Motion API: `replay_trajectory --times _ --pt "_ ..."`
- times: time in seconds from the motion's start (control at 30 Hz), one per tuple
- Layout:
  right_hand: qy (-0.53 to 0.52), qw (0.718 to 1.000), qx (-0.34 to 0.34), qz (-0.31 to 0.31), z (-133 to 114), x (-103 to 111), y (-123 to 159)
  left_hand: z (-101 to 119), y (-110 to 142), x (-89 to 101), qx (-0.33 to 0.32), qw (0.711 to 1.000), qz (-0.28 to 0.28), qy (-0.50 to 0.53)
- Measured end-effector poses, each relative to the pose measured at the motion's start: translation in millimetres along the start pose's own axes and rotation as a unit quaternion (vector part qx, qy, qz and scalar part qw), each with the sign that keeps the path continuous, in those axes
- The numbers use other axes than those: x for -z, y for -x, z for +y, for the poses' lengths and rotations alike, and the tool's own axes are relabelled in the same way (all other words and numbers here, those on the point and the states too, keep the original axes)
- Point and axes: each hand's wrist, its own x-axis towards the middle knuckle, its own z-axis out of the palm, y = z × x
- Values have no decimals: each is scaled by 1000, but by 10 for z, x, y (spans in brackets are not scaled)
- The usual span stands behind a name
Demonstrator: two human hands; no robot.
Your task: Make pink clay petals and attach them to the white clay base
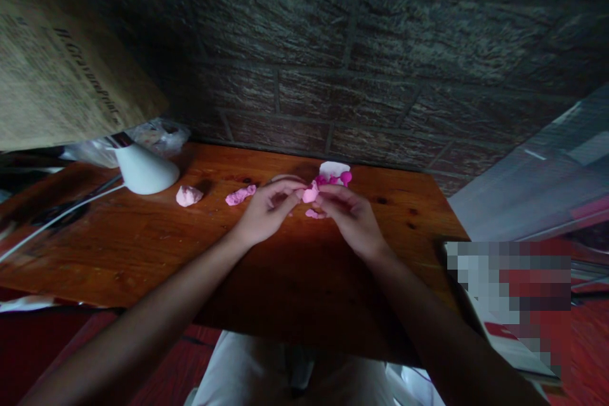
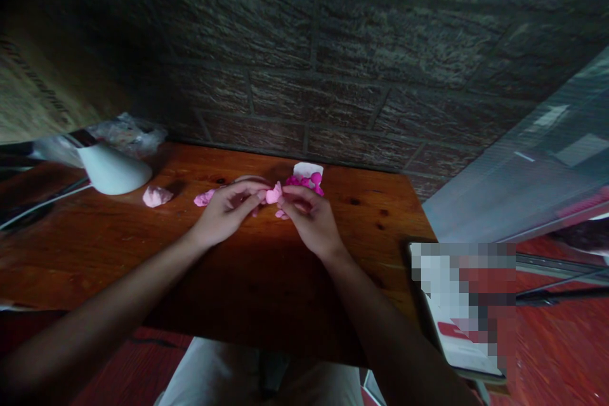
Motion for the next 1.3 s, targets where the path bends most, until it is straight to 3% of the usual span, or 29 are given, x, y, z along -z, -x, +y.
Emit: replay_trajectory --times 0.2,0.4,0.73,0.97,1.3 --pt "-36 999 -40 2 -14 2 -1 27 8 -12 24 999 -28 18" --pt "-61 995 -72 -8 -22 7 -12 40 11 -29 -24 999 -40 6" --pt "-101 988 -110 -38 15 40 -22 15 30 -33 -45 998 -47 -21" --pt "-130 984 -120 -33 16 36 -25 5 39 -31 -29 998 -33 -44" --pt "-98 988 -102 -66 41 30 -24 9 46 -43 24 998 -50 26"
